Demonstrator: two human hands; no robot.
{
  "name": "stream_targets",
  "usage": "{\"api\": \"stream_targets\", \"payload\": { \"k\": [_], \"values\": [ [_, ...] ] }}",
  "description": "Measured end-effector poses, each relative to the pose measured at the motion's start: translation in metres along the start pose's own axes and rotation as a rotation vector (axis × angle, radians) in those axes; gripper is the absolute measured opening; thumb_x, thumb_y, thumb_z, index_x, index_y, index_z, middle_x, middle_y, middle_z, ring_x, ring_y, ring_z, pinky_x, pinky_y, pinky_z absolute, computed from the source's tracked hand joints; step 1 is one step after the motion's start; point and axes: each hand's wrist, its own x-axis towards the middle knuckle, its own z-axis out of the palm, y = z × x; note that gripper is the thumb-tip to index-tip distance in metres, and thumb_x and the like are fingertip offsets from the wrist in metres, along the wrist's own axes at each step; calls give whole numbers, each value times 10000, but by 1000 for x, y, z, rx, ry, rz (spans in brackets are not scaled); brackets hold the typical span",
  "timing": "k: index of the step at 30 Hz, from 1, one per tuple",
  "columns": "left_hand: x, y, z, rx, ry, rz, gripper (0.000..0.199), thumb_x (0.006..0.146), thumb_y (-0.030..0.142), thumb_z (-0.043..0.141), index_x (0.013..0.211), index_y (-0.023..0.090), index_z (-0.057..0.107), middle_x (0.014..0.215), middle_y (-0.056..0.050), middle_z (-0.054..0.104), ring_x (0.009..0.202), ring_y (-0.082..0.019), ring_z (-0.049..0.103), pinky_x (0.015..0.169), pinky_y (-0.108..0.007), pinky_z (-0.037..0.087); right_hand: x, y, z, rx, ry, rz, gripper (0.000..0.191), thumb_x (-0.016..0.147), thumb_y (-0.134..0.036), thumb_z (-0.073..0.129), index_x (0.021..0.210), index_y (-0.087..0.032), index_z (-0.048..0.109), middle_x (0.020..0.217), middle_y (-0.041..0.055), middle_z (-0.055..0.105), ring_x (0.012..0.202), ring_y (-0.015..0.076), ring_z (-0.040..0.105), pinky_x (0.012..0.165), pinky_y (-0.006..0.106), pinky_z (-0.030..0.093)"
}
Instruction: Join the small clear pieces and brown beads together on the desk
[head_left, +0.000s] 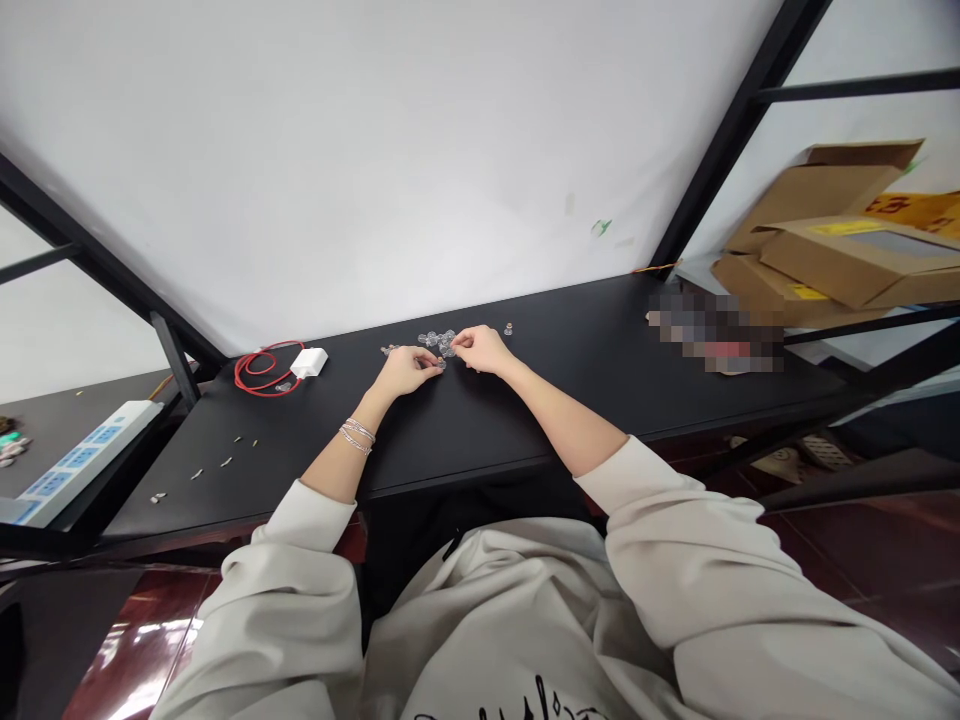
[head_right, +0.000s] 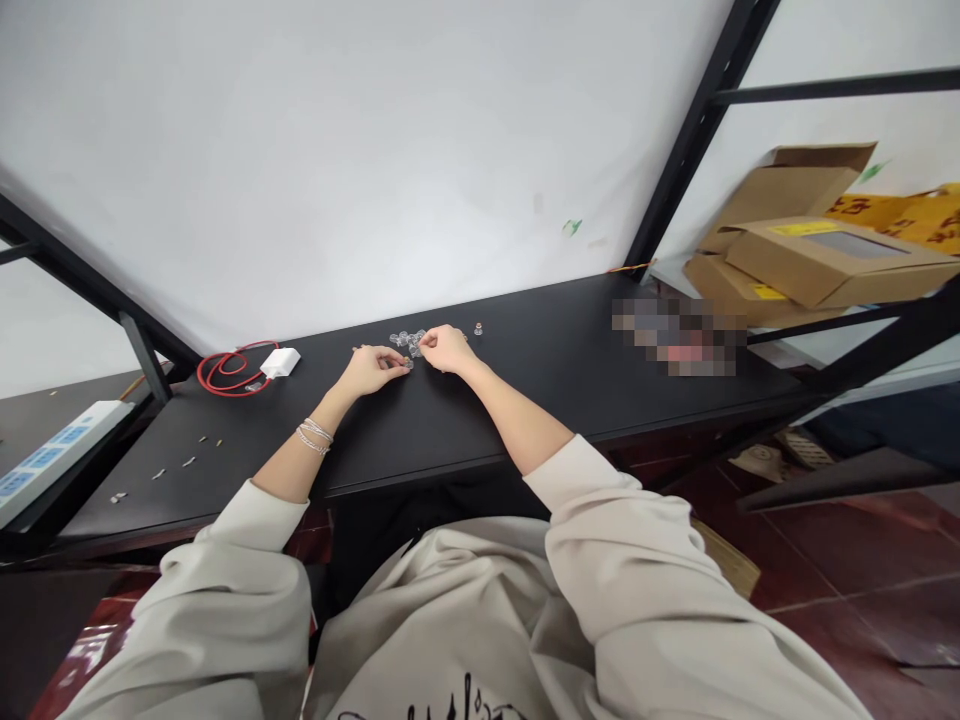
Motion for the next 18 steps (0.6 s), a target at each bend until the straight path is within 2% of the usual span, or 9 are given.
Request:
{"api": "stream_targets", "payload": {
  "k": [9,18],
  "values": [
    [-1,3,-2,52,-44,-38,165,760,276,825,902,192,830,805,-26,773,586,-120,581,643,-268,488,-1,-2,0,-55,-7,-12,131,882,-159,696,950,-143,807,862,72,800,631,146,730,769,271,606],
    [-1,4,-2,75,-49,-44,171,762,255,822,922,195,831,822,-25,776,596,-122,590,657,-272,495,-1,-1,0,-61,-26,-22,125,883,-166,708,952,-149,811,869,70,802,621,139,724,744,247,597]
  ]
}}
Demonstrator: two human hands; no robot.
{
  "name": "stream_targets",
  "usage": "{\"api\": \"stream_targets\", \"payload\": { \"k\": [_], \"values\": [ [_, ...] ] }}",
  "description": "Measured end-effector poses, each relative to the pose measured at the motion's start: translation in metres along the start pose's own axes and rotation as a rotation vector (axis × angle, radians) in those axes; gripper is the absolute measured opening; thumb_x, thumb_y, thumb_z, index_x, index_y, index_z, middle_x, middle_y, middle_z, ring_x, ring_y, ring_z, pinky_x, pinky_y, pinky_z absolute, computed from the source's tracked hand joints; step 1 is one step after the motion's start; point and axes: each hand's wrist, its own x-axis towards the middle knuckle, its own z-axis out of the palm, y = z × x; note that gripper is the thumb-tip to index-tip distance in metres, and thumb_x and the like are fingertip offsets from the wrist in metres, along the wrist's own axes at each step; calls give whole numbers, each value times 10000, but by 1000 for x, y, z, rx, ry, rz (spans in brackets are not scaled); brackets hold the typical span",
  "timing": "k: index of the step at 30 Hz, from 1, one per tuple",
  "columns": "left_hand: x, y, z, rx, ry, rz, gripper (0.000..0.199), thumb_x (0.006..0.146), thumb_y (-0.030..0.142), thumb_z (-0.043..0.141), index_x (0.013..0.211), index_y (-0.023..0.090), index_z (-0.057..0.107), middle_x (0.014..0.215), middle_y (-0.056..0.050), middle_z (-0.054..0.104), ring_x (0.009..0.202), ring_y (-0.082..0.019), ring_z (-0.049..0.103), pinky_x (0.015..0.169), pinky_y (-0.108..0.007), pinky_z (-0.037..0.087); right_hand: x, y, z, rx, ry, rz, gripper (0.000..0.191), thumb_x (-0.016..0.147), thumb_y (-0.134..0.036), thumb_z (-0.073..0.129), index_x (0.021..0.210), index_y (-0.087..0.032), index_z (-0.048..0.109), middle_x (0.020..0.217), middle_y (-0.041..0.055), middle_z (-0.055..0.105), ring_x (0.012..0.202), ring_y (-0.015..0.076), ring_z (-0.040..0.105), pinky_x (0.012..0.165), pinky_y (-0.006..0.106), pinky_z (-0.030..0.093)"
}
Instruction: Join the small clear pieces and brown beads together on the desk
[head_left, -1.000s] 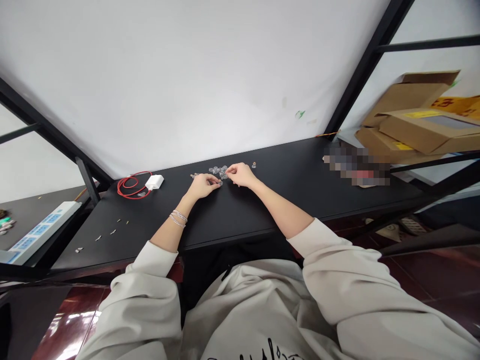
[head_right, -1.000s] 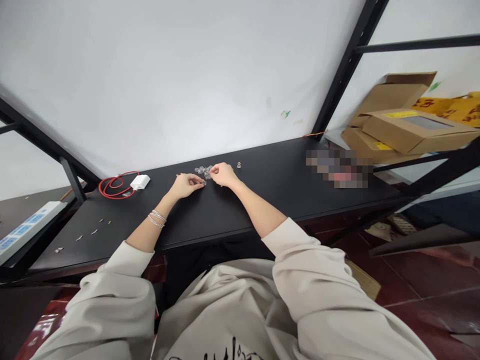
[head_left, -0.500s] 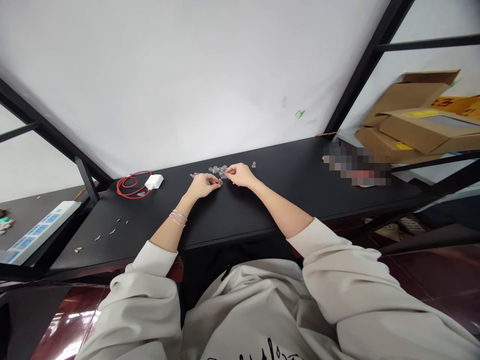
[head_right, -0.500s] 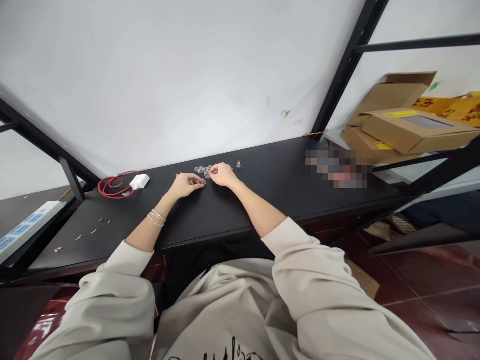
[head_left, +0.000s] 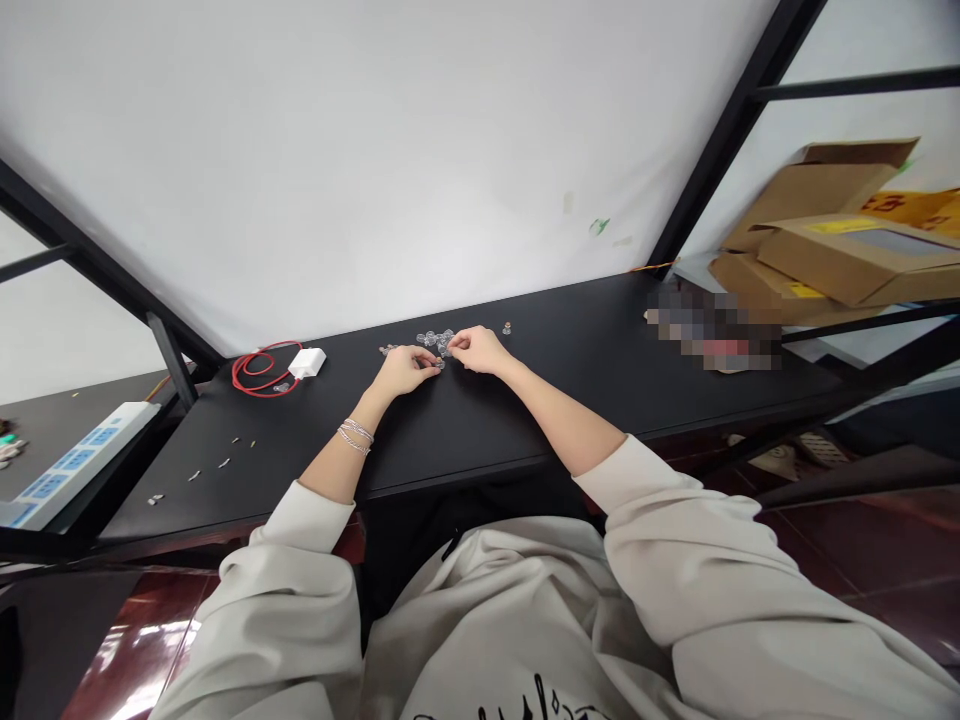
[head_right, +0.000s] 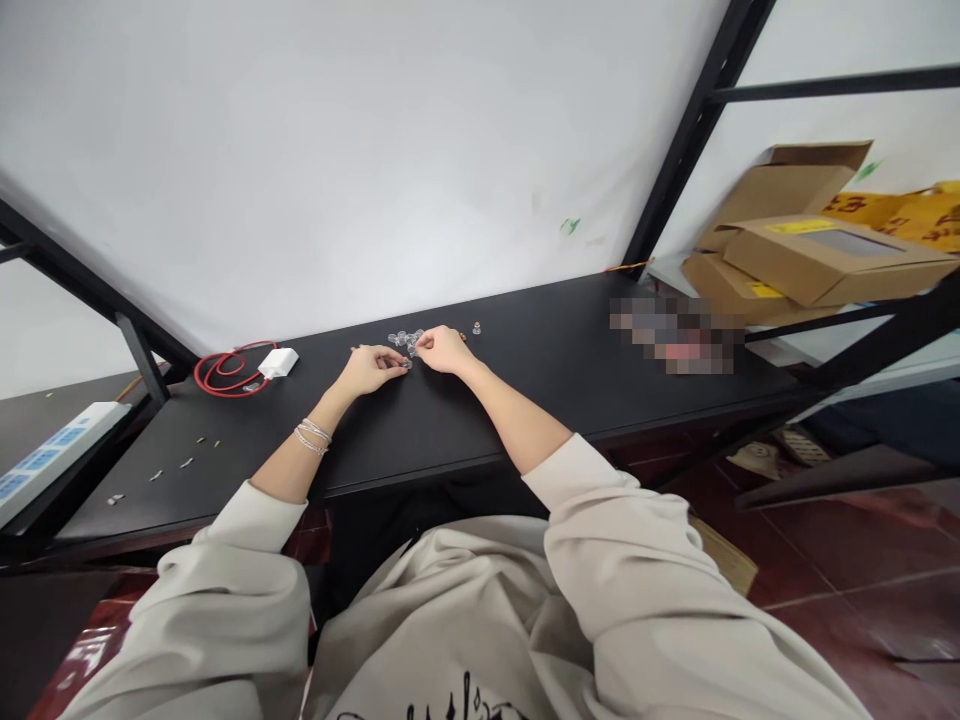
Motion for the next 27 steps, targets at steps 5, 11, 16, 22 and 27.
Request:
{"api": "stream_targets", "payload": {
  "k": [5,11,16,22,27],
  "values": [
    [-1,2,-3,-7,0,-22,186,745,243,837,923,192,823,854,-24,780,602,-118,612,675,-273,509,-2,-3,-3,21,6,-9,117,877,-165,717,952,-155,807,850,58,794,559,116,677,667,237,577],
    [-2,3,-10,-40,-9,-66,225,722,194,842,941,174,796,880,-36,784,621,-139,670,741,-301,548,-5,-4,0,114,-104,-141,147,897,-240,729,988,-152,803,842,50,780,538,96,630,591,216,520],
    [-2,1,-11,-26,16,-58,223,717,191,838,935,176,792,900,-41,790,649,-154,697,795,-325,560,-1,0,4,91,-95,-222,122,857,-232,765,940,-154,809,829,47,775,590,109,648,676,240,529],
    [-3,1,-9,-36,6,-39,198,750,195,805,947,175,799,864,-35,791,606,-136,667,756,-301,554,-1,1,4,95,-88,-231,117,874,-208,737,950,-162,813,810,36,769,599,112,645,678,242,515],
    [-4,3,-7,-20,11,15,179,774,272,804,928,180,808,845,-35,788,604,-128,641,682,-269,524,-1,3,7,118,-130,-231,103,845,-156,758,934,-157,811,742,16,739,548,99,621,605,220,496]
  ]
}}
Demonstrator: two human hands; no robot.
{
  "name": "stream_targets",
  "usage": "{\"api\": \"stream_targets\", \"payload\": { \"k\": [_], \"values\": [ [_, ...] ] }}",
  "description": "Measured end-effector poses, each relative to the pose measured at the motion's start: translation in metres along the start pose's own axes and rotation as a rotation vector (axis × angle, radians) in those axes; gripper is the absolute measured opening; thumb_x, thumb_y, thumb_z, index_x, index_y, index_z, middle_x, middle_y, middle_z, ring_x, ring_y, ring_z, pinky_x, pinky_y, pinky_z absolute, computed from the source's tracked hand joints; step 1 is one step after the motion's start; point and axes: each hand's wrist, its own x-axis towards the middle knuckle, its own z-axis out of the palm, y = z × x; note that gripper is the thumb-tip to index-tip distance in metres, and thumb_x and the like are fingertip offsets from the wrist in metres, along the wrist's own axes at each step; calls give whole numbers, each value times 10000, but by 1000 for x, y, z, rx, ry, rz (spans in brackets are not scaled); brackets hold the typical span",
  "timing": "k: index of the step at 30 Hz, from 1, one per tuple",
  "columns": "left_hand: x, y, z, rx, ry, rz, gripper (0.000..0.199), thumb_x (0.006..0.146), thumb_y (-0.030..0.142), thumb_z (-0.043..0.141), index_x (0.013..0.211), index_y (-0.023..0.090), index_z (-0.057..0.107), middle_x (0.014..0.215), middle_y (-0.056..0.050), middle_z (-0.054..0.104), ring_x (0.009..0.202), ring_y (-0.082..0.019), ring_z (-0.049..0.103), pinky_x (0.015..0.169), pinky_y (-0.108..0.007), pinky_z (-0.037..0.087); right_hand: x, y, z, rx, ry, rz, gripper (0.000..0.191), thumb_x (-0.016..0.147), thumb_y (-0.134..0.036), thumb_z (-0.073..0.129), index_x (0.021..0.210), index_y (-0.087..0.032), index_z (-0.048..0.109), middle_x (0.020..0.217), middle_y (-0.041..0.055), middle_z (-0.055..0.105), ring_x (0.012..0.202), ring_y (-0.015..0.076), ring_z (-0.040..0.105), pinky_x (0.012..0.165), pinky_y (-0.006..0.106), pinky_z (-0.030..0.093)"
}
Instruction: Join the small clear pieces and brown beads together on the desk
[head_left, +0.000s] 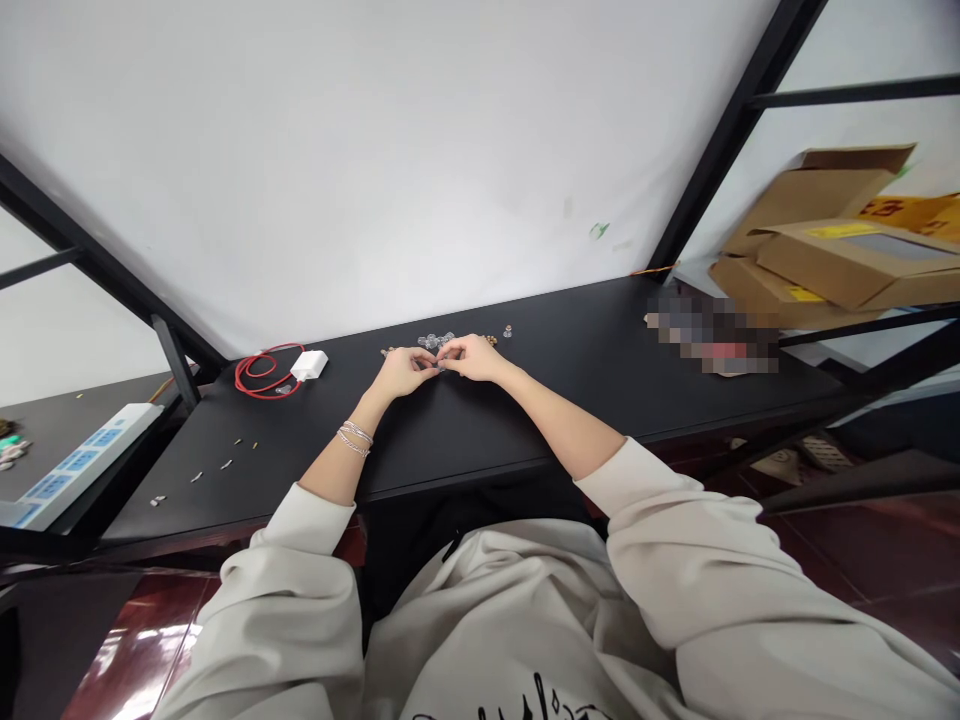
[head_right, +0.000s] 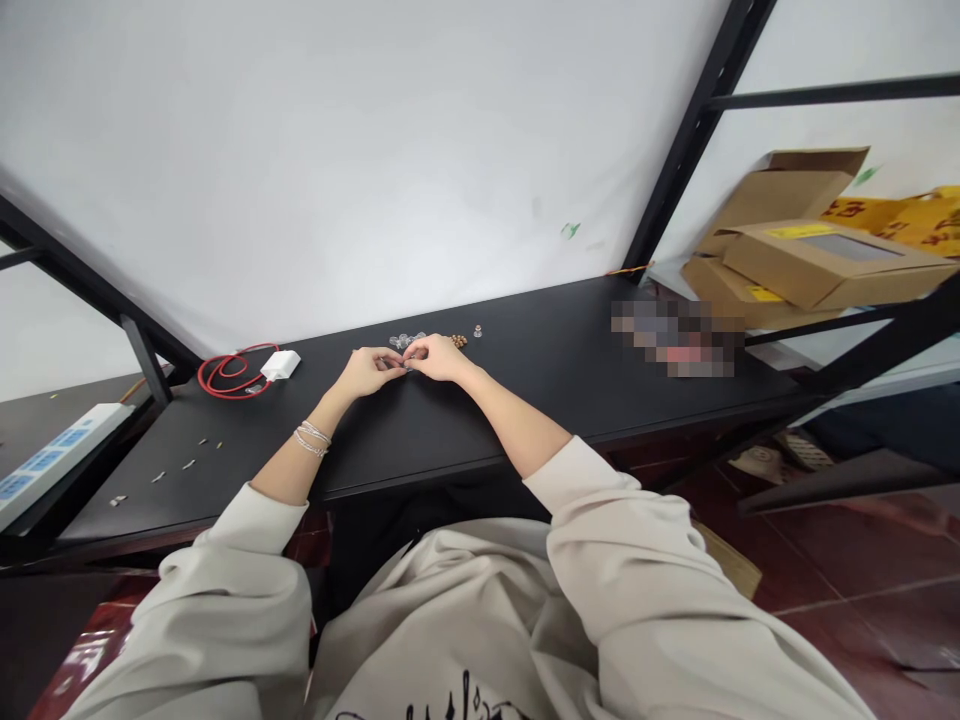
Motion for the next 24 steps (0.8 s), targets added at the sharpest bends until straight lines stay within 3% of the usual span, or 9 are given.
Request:
{"api": "stream_targets", "payload": {
  "k": [6,11,14,17,20,24],
  "values": [
    [-3,3,-1,-57,-24,-16,245,795,345,801,970,174,797,792,-36,777,550,-131,631,637,-276,523,0,-3,2,231,33,130,57,875,-184,768,894,-133,750,806,59,754,477,105,627,396,191,442],
    [-4,3,0,-131,-2,-61,289,790,430,810,925,178,768,660,-28,726,533,-164,653,601,-303,556,-5,-12,2,327,21,175,67,875,-164,773,889,-126,719,848,80,770,488,112,654,365,179,452],
    [-1,0,-3,-209,25,-84,283,777,418,817,892,172,737,656,-41,717,552,-179,670,515,-282,538,-5,-14,0,284,22,171,81,885,-170,761,951,-127,739,871,82,782,494,102,649,382,172,460],
    [3,-10,-13,-209,119,-132,265,770,380,819,895,166,726,798,-69,767,579,-163,682,502,-258,529,-2,-11,-7,154,95,170,122,908,-199,733,1011,-139,760,833,68,781,514,104,647,434,177,486],
    [5,-22,-28,-102,241,-233,240,782,352,798,935,176,741,939,-83,796,625,-164,703,574,-266,553,1,-5,-19,13,239,215,114,915,-215,709,985,-155,776,827,60,782,551,109,664,579,212,560],
    [4,-32,-43,39,334,-368,215,774,340,797,906,182,737,938,-90,804,764,-207,744,722,-308,576,5,2,-33,-36,375,308,141,906,-214,691,1003,-157,776,862,69,783,602,141,698,689,274,600]
  ]
}}
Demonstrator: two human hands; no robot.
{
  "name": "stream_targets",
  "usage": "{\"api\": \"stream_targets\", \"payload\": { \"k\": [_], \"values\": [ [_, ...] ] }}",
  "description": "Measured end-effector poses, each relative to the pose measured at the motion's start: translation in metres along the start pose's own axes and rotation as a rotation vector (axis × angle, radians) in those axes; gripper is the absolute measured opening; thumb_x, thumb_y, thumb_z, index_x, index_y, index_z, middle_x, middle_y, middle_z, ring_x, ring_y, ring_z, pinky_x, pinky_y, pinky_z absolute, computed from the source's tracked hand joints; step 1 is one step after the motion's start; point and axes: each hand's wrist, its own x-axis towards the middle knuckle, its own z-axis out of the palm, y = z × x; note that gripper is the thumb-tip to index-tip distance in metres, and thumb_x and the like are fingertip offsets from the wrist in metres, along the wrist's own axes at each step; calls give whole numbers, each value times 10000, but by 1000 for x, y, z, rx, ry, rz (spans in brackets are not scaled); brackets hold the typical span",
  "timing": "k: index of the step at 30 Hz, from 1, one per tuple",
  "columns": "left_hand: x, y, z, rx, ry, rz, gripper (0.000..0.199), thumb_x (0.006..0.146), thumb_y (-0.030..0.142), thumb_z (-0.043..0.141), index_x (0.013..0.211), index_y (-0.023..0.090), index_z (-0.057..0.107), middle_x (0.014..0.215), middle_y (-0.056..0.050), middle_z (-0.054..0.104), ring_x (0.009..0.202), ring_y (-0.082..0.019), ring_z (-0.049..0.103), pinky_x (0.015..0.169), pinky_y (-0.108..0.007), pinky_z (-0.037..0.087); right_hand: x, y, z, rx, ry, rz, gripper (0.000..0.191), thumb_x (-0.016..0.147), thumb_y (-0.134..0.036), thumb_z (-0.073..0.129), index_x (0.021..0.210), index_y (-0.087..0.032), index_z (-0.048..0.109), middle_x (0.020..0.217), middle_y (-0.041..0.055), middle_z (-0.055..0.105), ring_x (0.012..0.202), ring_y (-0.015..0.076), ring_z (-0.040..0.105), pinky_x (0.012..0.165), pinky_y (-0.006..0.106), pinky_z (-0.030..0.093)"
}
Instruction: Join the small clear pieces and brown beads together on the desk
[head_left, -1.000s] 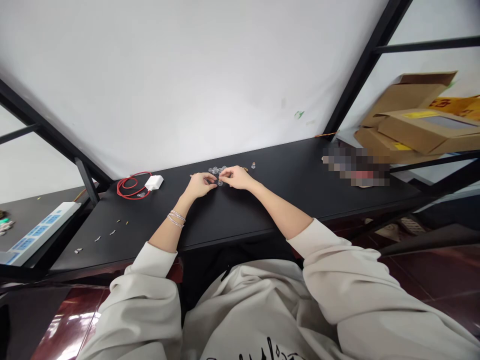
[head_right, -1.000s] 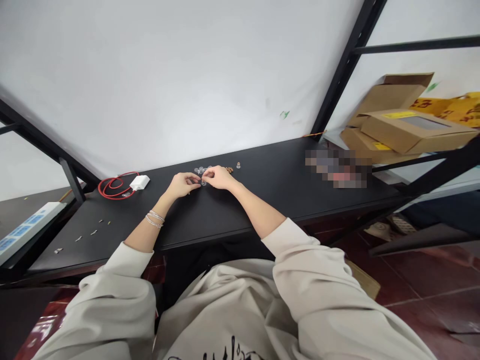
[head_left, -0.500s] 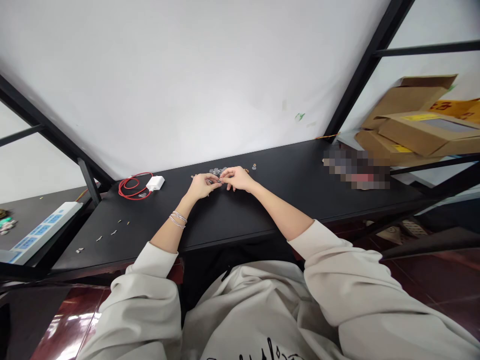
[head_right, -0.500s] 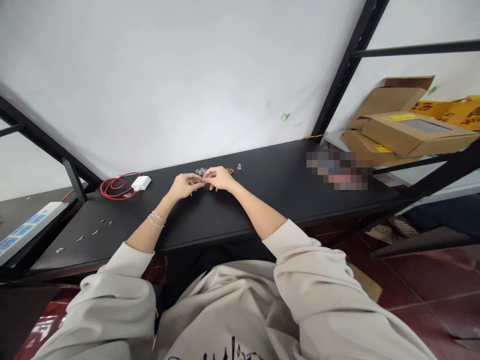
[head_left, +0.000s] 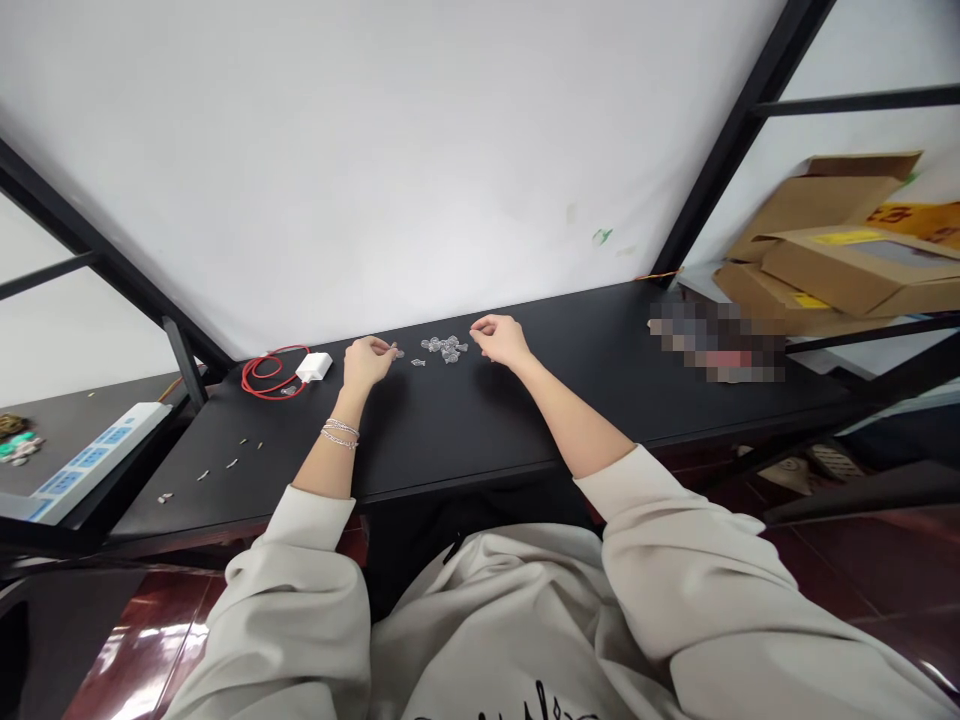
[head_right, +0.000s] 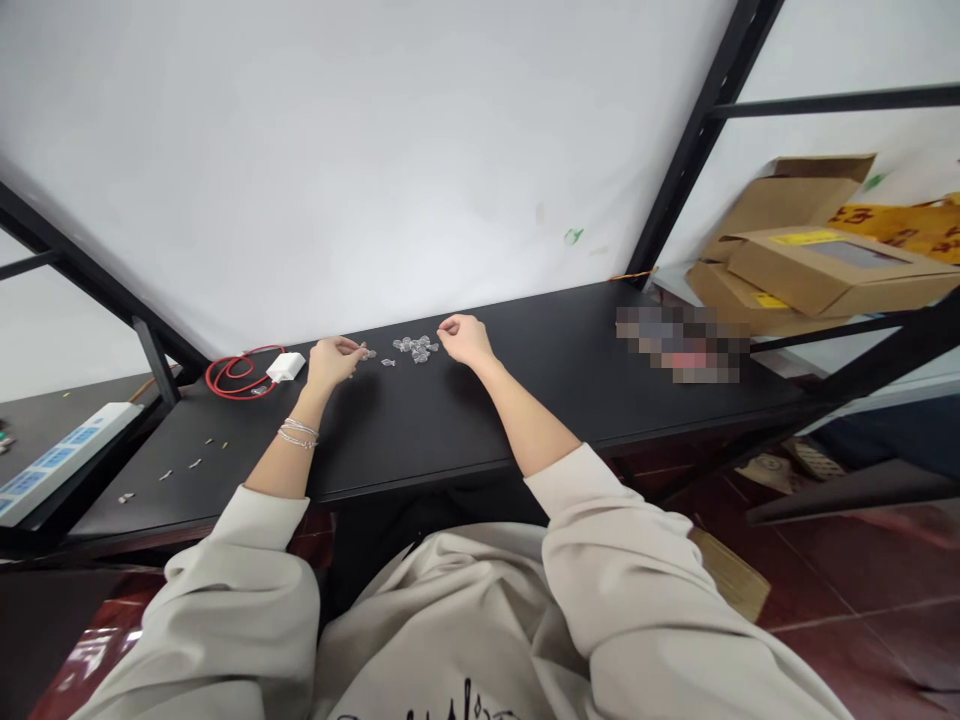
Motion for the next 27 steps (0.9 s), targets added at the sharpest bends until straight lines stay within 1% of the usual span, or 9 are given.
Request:
{"api": "stream_targets", "payload": {
  "k": [2,4,8,11,15,17,19,24,27],
  "values": [
    [0,-1,-3,18,10,-47,222,760,339,811,892,182,726,904,-89,802,760,-213,747,743,-322,574,3,2,-4,9,40,34,147,905,-211,684,1007,-153,773,844,65,775,593,144,697,684,275,601],
    [0,-2,-3,34,-16,-78,211,742,328,826,855,186,717,833,-82,791,704,-213,740,737,-331,572,5,3,-8,16,75,63,145,899,-198,686,1007,-151,771,848,66,772,609,146,706,693,269,603],
    [0,-4,0,86,-87,-129,154,725,298,832,783,203,726,652,-56,733,633,-227,722,725,-350,567,7,6,-16,-12,149,123,150,883,-145,689,1005,-152,777,946,95,779,665,162,727,704,281,620],
    [1,-5,3,169,-94,-118,136,722,316,829,775,215,755,690,-73,746,722,-252,741,761,-360,558,8,9,-20,-9,162,192,163,862,-100,691,994,-145,774,1004,124,777,606,171,712,588,300,625],
    [1,-4,5,253,-62,-98,174,730,369,824,788,213,771,785,-113,769,872,-298,751,788,-372,552,7,9,-17,-38,60,234,109,797,-70,762,891,-124,771,913,149,775,526,181,687,466,301,602],
    [-1,-2,5,257,-36,-59,176,756,371,807,815,209,773,871,-125,784,950,-311,743,829,-384,551,5,8,-14,-67,12,233,111,780,-82,799,880,-119,771,853,147,772,505,185,685,457,300,601],
    [-4,2,7,236,-41,34,162,793,349,781,879,211,781,929,-110,789,988,-299,732,872,-378,548,3,7,-10,-105,-12,224,105,789,-108,813,886,-121,776,819,137,771,474,182,676,467,307,606],
    [-13,10,21,210,-157,335,299,837,298,745,1124,221,780,996,-71,771,956,-242,711,912,-335,539,0,6,-7,-191,-30,189,45,814,-118,800,853,-134,786,815,122,779,402,159,639,549,326,622],
    [-16,12,30,251,-202,344,299,852,287,717,1139,238,787,991,-69,764,990,-255,703,933,-341,535,0,7,-6,-217,-38,178,55,803,-101,805,846,-130,790,823,131,782,415,162,649,571,319,621]
  ]
}}
